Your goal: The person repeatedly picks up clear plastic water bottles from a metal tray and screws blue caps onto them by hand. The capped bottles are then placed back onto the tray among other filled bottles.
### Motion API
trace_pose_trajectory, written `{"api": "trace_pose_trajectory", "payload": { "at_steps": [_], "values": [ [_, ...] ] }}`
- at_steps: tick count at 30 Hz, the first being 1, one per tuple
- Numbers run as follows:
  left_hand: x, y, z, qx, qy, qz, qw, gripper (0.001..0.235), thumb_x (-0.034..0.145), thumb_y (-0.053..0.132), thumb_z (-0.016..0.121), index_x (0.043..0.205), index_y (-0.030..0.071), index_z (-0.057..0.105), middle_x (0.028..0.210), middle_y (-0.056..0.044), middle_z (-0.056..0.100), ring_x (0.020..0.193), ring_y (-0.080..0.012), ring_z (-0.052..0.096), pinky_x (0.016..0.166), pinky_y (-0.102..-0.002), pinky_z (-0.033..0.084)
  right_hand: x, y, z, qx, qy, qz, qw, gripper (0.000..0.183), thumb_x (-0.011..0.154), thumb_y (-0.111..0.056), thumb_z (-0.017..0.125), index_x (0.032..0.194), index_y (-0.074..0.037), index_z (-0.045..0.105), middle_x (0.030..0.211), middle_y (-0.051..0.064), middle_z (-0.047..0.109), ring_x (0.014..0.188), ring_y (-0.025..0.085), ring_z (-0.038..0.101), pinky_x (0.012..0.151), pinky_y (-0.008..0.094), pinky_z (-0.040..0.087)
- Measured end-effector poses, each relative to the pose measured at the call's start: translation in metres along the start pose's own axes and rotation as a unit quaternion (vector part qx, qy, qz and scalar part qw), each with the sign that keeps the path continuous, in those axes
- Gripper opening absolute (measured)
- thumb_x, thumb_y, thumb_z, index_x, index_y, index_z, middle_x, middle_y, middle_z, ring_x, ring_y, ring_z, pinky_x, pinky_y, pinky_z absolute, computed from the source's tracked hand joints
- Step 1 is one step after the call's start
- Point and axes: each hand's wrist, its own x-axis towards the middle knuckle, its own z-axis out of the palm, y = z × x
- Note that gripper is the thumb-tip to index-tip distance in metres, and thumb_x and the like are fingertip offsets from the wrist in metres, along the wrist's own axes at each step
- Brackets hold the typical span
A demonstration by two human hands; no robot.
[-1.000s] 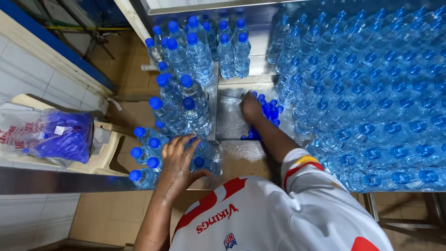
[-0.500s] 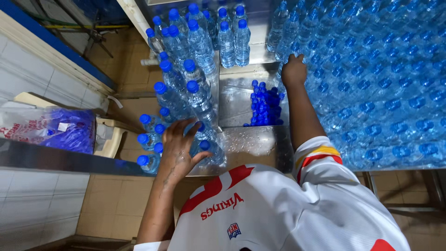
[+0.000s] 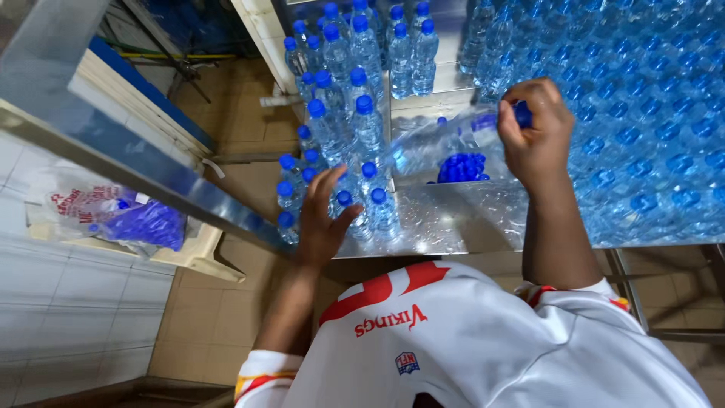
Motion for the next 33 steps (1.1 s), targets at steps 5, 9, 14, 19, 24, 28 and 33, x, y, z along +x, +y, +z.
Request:
{"api": "trace_pose_trajectory", "payload": {
  "at_steps": [5,9,14,19,24,28,33],
  "values": [
    [-0.010,-0.056,0.025,-0.235,-0.005,-0.136,0.962,0.093,0.107,0.086,0.031,0.162,0.015,0.056,0.141,-0.019,0.075,0.132,-0.0365,0.070,0.110,-0.048,0.048,-0.041,-0.040,0.081,0.172,0.006,0.052,0.984,0.046,0.120,-0.040,0.057,0.109,-0.002,0.081,0.095,0.016,0.072,0.093,0.034,0.067,0.092,0.044,0.054],
    [-0.036,0.003,-0.025,-0.275,0.127,-0.194,0.933,0.074,0.101,0.076,0.049,0.133,0.015,0.077,0.087,-0.012,0.080,0.076,-0.0173,0.074,0.070,-0.026,0.052,-0.062,-0.082,0.118,0.330,-0.091,0.291,0.893,0.048,0.118,-0.046,0.053,0.114,-0.003,0.075,0.097,0.013,0.065,0.075,0.020,0.054,0.066,0.031,0.043],
    [-0.072,-0.024,-0.056,-0.266,0.136,-0.190,0.935,0.070,0.101,0.073,0.052,0.128,0.015,0.081,0.084,-0.010,0.081,0.065,-0.0153,0.072,0.058,-0.026,0.058,-0.038,-0.134,0.094,0.484,-0.249,0.492,0.679,0.034,0.117,-0.029,0.051,0.139,-0.003,0.050,0.127,0.019,0.053,0.064,0.012,0.053,0.054,0.033,0.051],
    [-0.110,-0.031,-0.059,-0.510,0.027,-0.445,0.736,0.069,0.100,0.079,0.057,0.118,0.014,0.072,0.088,-0.026,0.080,0.064,-0.0431,0.079,0.053,-0.054,0.070,-0.048,-0.122,0.108,0.487,-0.241,0.373,0.752,0.036,0.117,-0.010,0.052,0.149,0.007,0.050,0.081,0.012,0.063,0.056,0.019,0.069,0.060,0.048,0.073],
    [-0.124,-0.015,-0.084,-0.400,-0.116,-0.261,0.871,0.072,0.075,0.006,0.100,0.142,0.003,0.074,0.105,-0.017,0.082,0.086,-0.0249,0.080,0.070,-0.040,0.072,-0.056,-0.079,0.140,0.078,-0.116,-0.208,0.968,0.050,0.115,-0.046,0.043,0.111,-0.016,0.082,0.081,0.002,0.059,0.070,0.026,0.064,0.062,0.039,0.053],
    [-0.105,0.035,-0.109,0.078,-0.165,-0.200,0.963,0.101,0.079,0.063,0.093,0.168,0.037,0.053,0.148,-0.015,0.069,0.129,-0.0362,0.072,0.105,-0.051,0.061,-0.058,-0.126,0.146,-0.012,-0.313,0.196,0.929,0.049,0.126,-0.049,0.035,0.111,-0.023,0.074,0.087,0.019,0.075,0.095,0.057,0.072,0.087,0.064,0.057],
    [-0.134,-0.048,-0.091,-0.512,-0.042,-0.311,0.800,0.069,0.086,0.015,0.088,0.149,-0.003,0.066,0.118,-0.030,0.079,0.096,-0.0341,0.084,0.082,-0.049,0.071,-0.072,-0.102,0.141,0.056,-0.143,-0.166,0.974,0.053,0.118,-0.049,0.038,0.090,-0.016,0.068,0.076,0.010,0.058,0.069,0.038,0.063,0.059,0.048,0.052]
  ]
}}
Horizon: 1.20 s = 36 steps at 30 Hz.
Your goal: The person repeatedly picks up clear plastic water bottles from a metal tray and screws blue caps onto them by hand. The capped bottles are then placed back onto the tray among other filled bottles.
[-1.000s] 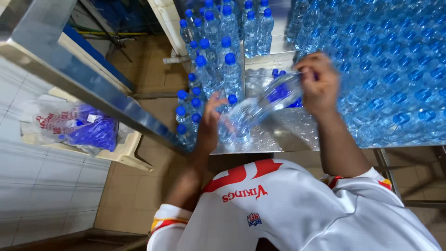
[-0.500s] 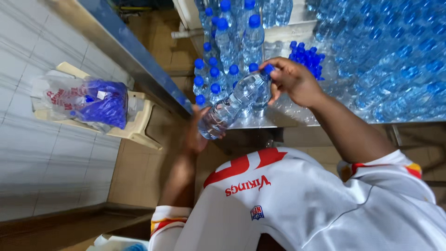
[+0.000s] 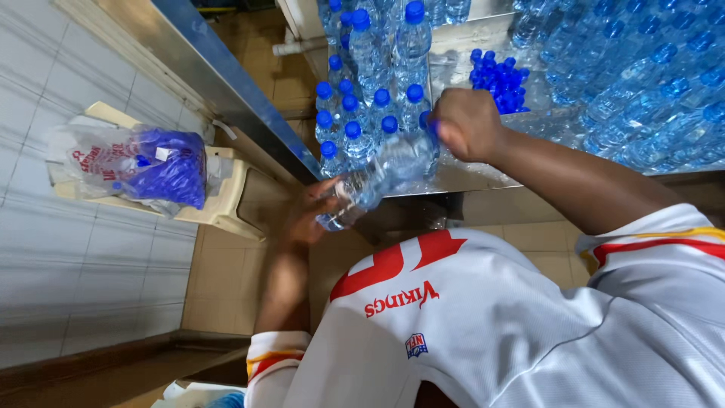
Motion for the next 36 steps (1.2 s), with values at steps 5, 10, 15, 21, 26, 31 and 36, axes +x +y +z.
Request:
{"api": "trace_pose_trajectory", "payload": {
  "at_steps": [5,10,15,21,26,31,36],
  "values": [
    [-0.008,0.007,0.021,0.440,-0.006,0.126,0.889,0.089,0.076,0.036,0.103,0.157,0.021,0.068,0.137,-0.021,0.075,0.121,-0.0314,0.073,0.101,-0.048,0.063,-0.008,-0.014,0.000,-0.015,-0.072,0.168,0.983,0.062,0.119,-0.046,0.036,0.070,-0.011,0.054,0.067,0.017,0.051,0.068,0.047,0.057,0.059,0.052,0.045],
    [0.012,-0.076,-0.013,0.668,0.053,0.356,0.652,0.083,0.090,0.061,0.090,0.161,0.025,0.065,0.131,-0.017,0.071,0.112,-0.0373,0.074,0.095,-0.048,0.060,0.002,-0.027,0.000,-0.004,-0.243,0.474,0.846,0.072,0.116,-0.045,0.045,0.069,0.004,0.068,0.073,0.039,0.068,0.086,0.068,0.068,0.073,0.068,0.048],
    [0.012,-0.113,-0.030,0.670,0.085,0.539,0.504,0.060,0.095,0.044,0.085,0.144,0.012,0.073,0.129,-0.025,0.068,0.100,-0.0398,0.071,0.079,-0.050,0.057,0.010,-0.037,0.007,-0.053,-0.321,0.462,0.825,0.073,0.115,-0.044,0.043,0.071,0.002,0.078,0.070,0.033,0.072,0.083,0.059,0.077,0.072,0.062,0.056],
    [0.027,-0.160,-0.044,0.651,0.221,0.529,0.498,0.086,0.087,0.068,0.085,0.143,0.004,0.074,0.121,-0.018,0.076,0.099,-0.0328,0.075,0.094,-0.048,0.060,0.071,-0.099,-0.025,0.007,-0.429,0.416,0.802,0.077,0.111,-0.065,0.056,0.135,0.006,0.076,0.117,0.037,0.079,0.119,0.060,0.072,0.102,0.072,0.057],
    [0.054,-0.191,-0.036,0.662,0.214,0.415,0.587,0.077,0.069,0.057,0.100,0.116,0.001,0.076,0.106,-0.017,0.076,0.095,-0.0371,0.077,0.088,-0.048,0.063,0.008,-0.090,0.084,0.026,-0.389,0.262,0.883,0.057,0.100,-0.060,0.067,0.126,-0.009,0.073,0.092,0.019,0.082,0.087,0.049,0.080,0.077,0.066,0.064],
    [0.101,-0.299,-0.076,0.707,0.412,0.272,0.506,0.098,0.048,0.067,0.103,0.121,0.010,0.072,0.122,-0.014,0.073,0.117,-0.0333,0.072,0.109,-0.045,0.058,-0.003,-0.072,0.112,0.025,-0.304,0.183,0.935,0.054,0.097,-0.058,0.072,0.111,-0.006,0.069,0.083,0.021,0.079,0.078,0.047,0.080,0.070,0.066,0.063],
    [0.104,-0.302,-0.081,0.505,0.463,0.233,0.690,0.116,0.052,0.064,0.107,0.138,0.002,0.059,0.093,-0.006,0.076,0.069,-0.0238,0.080,0.054,-0.029,0.069,-0.044,0.016,0.083,0.038,0.028,0.251,0.967,0.023,0.107,-0.036,0.080,0.095,-0.017,0.074,0.075,0.008,0.076,0.072,0.035,0.078,0.059,0.045,0.060]
  ]
}}
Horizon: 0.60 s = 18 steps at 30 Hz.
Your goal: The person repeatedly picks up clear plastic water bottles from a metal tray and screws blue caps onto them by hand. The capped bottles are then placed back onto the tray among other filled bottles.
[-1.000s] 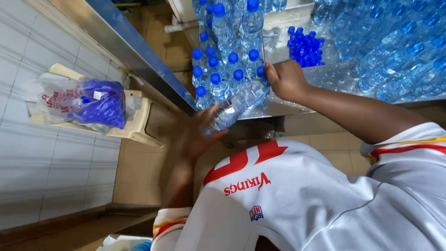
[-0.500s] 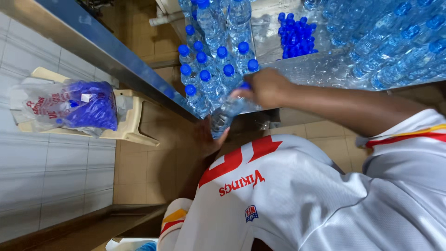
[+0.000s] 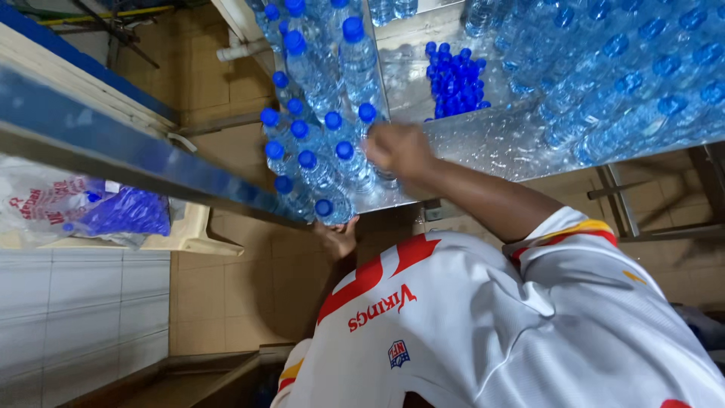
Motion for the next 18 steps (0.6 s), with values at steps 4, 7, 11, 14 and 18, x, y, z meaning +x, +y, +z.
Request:
{"api": "trace_pose_trajectory", "payload": {
  "at_steps": [4,7,11,14,18],
  "values": [
    [-0.006,0.022,-0.037,-0.029,-0.111,-0.033,0.993,0.086,0.070,0.043,0.109,0.125,0.004,0.056,0.089,-0.001,0.071,0.073,-0.0197,0.081,0.062,-0.029,0.071,-0.009,0.176,-0.030,-0.108,0.028,0.107,0.988,0.024,0.116,-0.019,0.071,0.095,-0.008,0.068,0.071,0.013,0.070,0.066,0.038,0.073,0.058,0.044,0.056],
    [0.007,0.057,-0.060,-0.027,-0.219,0.004,0.975,0.077,0.077,0.051,0.099,0.114,-0.002,0.057,0.097,-0.020,0.066,0.092,-0.0421,0.078,0.080,-0.046,0.065,-0.015,0.311,0.013,-0.286,-0.225,0.254,0.896,0.023,0.097,-0.033,0.080,0.097,-0.010,0.085,0.080,0.018,0.080,0.083,0.047,0.082,0.067,0.057,0.066],
    [0.004,0.052,-0.073,0.190,-0.241,0.038,0.951,0.081,0.086,0.055,0.089,0.133,-0.004,0.057,0.116,-0.020,0.066,0.104,-0.0344,0.073,0.092,-0.046,0.062,-0.026,0.350,0.047,-0.293,-0.329,0.298,0.847,0.024,0.097,-0.023,0.072,0.105,-0.005,0.085,0.096,0.020,0.083,0.097,0.045,0.083,0.079,0.058,0.067],
    [-0.005,0.012,-0.075,0.193,-0.196,0.113,0.955,0.096,0.083,0.058,0.091,0.148,-0.003,0.054,0.124,-0.020,0.061,0.103,-0.0327,0.071,0.091,-0.043,0.063,-0.033,0.359,0.053,-0.278,-0.393,0.308,0.821,0.026,0.095,-0.020,0.071,0.109,-0.005,0.086,0.103,0.021,0.084,0.102,0.045,0.083,0.085,0.058,0.067],
    [0.035,0.039,-0.117,0.166,-0.192,-0.110,0.961,0.094,0.047,0.066,0.110,0.123,0.025,0.074,0.106,0.003,0.075,0.097,-0.0263,0.079,0.092,-0.046,0.065,0.043,0.326,-0.017,-0.226,-0.318,0.282,0.877,0.036,0.105,-0.023,0.067,0.123,0.005,0.082,0.116,0.035,0.080,0.114,0.055,0.077,0.096,0.064,0.062]
  ]
}}
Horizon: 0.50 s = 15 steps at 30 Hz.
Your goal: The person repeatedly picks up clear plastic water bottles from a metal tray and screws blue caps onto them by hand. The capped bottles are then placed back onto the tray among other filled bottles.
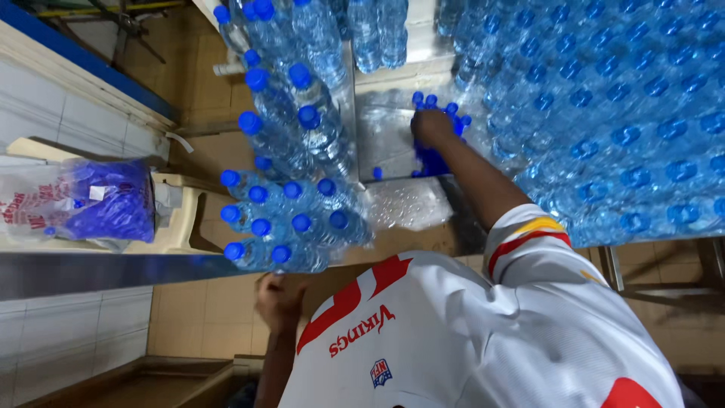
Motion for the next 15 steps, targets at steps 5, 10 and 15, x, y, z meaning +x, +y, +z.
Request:
{"api": "trace_pose_trajectory", "payload": {
  "at_steps": [5,10,15],
  "values": [
    [0.013,0.080,-0.056,-0.197,0.171,0.219,0.940,0.053,0.088,0.040,0.093,0.110,0.005,0.061,0.093,-0.006,0.065,0.085,-0.0201,0.061,0.088,-0.041,0.055,0.097,0.092,-0.109,0.074,0.343,0.130,0.927,0.056,0.101,-0.027,0.083,0.139,0.000,0.053,0.124,0.028,0.065,0.103,0.051,0.072,0.082,0.062,0.059],
    [0.025,0.126,-0.074,-0.150,0.267,0.330,0.893,0.059,0.103,0.033,0.083,0.141,-0.004,0.055,0.094,-0.011,0.063,0.084,-0.0222,0.060,0.083,-0.039,0.055,0.122,0.105,-0.148,0.019,0.211,0.156,0.965,0.049,0.118,-0.020,0.072,0.157,-0.002,0.048,0.167,0.035,0.021,0.109,0.057,0.072,0.084,0.063,0.060],
    [0.027,0.149,-0.084,-0.160,0.253,0.370,0.879,0.055,0.105,0.035,0.080,0.135,-0.005,0.059,0.089,-0.010,0.062,0.091,-0.0266,0.063,0.088,-0.043,0.061,0.112,0.113,-0.133,0.132,0.190,0.167,0.958,0.046,0.105,-0.011,0.063,0.146,0.006,0.051,0.163,0.051,0.024,0.128,0.065,0.059,0.105,0.065,0.052]
  ]
}}
